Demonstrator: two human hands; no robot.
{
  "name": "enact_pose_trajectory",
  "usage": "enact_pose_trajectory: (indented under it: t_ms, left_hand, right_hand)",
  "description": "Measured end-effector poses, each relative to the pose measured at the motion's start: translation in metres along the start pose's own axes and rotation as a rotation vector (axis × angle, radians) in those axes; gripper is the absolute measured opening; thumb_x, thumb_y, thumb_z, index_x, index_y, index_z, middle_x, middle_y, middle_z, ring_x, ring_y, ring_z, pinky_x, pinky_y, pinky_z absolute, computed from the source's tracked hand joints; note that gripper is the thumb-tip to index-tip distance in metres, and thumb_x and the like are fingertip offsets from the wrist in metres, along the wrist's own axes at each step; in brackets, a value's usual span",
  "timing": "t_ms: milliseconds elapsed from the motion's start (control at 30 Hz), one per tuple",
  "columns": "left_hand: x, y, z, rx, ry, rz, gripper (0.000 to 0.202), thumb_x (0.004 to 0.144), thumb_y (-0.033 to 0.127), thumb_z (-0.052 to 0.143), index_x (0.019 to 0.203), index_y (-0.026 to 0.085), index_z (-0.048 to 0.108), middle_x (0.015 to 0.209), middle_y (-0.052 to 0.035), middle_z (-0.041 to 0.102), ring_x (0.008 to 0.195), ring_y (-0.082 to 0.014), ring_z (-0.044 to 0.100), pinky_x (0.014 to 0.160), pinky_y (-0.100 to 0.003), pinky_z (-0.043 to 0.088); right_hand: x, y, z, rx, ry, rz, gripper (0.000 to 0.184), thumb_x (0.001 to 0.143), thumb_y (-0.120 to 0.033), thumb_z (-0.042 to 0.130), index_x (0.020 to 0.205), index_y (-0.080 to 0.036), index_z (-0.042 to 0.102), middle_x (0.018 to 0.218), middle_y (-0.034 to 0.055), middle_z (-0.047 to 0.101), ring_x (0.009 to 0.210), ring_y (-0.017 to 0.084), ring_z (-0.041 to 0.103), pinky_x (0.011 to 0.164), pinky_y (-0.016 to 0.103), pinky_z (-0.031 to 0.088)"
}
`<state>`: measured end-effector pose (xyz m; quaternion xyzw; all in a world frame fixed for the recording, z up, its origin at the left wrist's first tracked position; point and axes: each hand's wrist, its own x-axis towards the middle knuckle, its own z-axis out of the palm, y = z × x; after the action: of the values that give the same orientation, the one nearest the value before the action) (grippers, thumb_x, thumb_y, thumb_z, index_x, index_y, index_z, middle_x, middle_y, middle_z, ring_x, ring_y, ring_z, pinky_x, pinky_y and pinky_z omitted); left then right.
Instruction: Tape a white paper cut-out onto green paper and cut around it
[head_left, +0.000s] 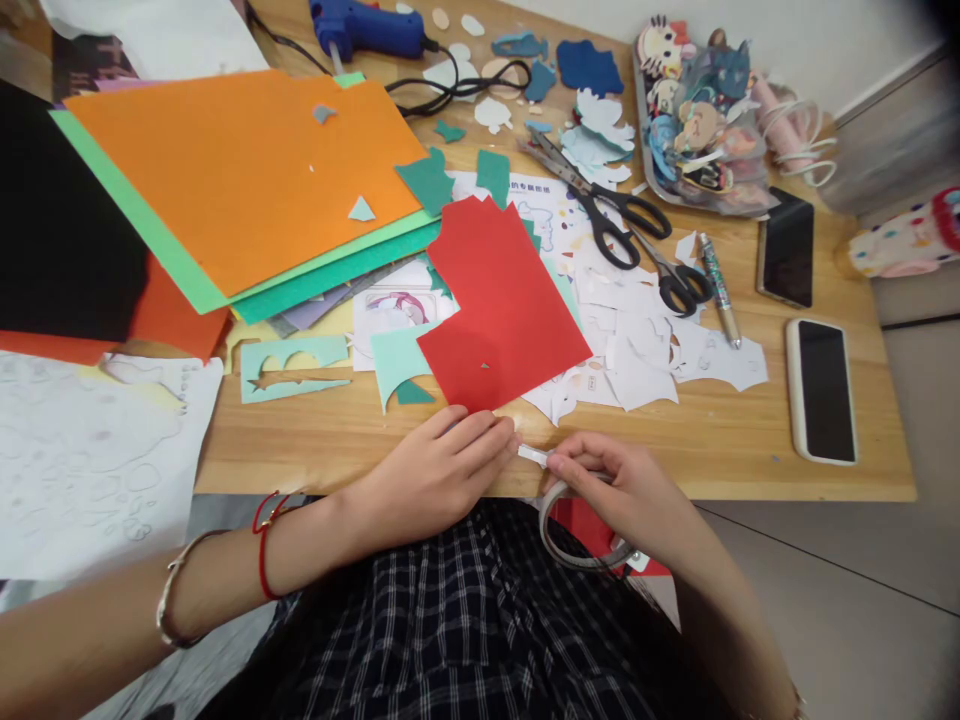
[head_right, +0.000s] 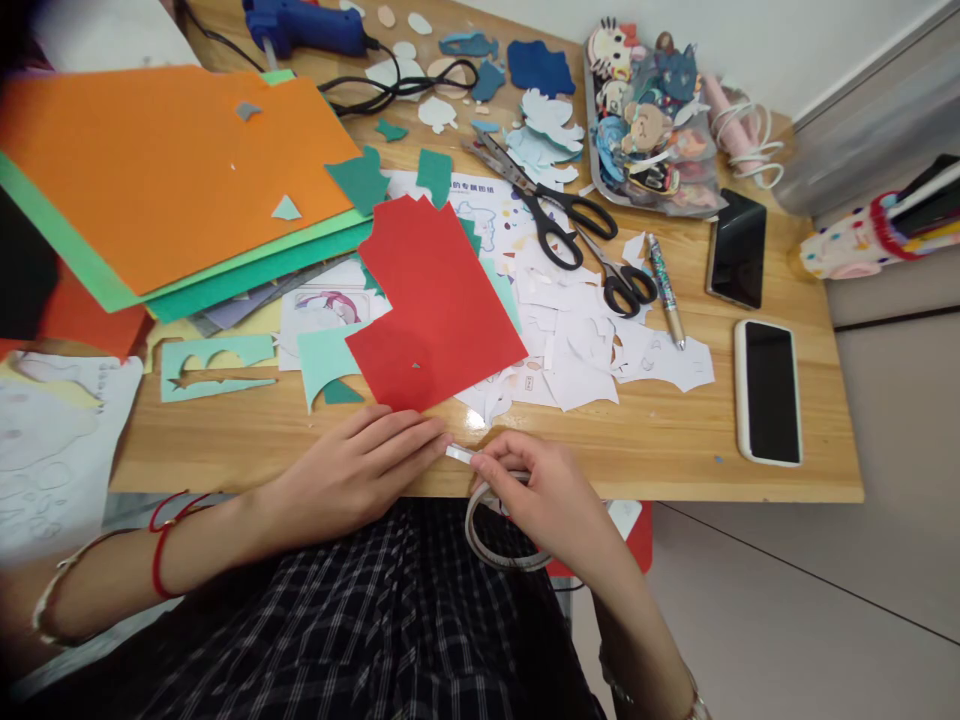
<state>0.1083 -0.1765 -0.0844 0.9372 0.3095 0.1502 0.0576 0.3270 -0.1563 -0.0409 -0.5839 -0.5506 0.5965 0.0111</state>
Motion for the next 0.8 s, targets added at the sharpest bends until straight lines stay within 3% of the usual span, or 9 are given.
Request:
enact_pose_trajectory:
  t_ms: [500, 667, 800]
  left_hand:
    - [-0.003, 0.002, -0.003, 0.137, 0.007, 0.082, 0.033, 0.09, 0.007, 0.035, 0.114, 0.0, 0.056, 0.117, -0.0163, 0.061, 0.104, -0.0286, 0.054, 0.088, -0.041, 0.042]
    - [0.002, 0.004, -0.003, 0.102, -0.091, 0.053, 0.042, 0.091, 0.012, 0.033, 0.132, 0.008, 0.042, 0.12, -0.0121, 0.057, 0.103, -0.0272, 0.052, 0.084, -0.04, 0.042]
    - [0.005, 0.006, -0.003, 0.085, -0.109, 0.016, 0.041, 0.091, 0.012, 0.035, 0.131, 0.009, 0.045, 0.118, -0.0101, 0.056, 0.105, -0.0283, 0.048, 0.084, -0.042, 0.039]
  right_hand:
    - [0.002, 0.001, 0.01, -0.088, 0.116, 0.033, 0.025, 0.087, -0.043, 0.05, 0.077, -0.021, 0.056, 0.071, -0.0013, 0.064, 0.068, 0.015, 0.061, 0.066, 0.027, 0.045]
    - [0.003, 0.003, 0.009, -0.135, 0.119, 0.012, 0.024, 0.088, -0.043, 0.048, 0.077, -0.022, 0.055, 0.07, -0.0021, 0.066, 0.067, 0.016, 0.061, 0.064, 0.027, 0.044]
    - [0.001, -0.002, 0.012, -0.276, 0.162, 0.051, 0.026, 0.088, -0.045, 0.047, 0.076, -0.024, 0.055, 0.07, -0.0028, 0.067, 0.068, 0.018, 0.062, 0.061, 0.029, 0.042]
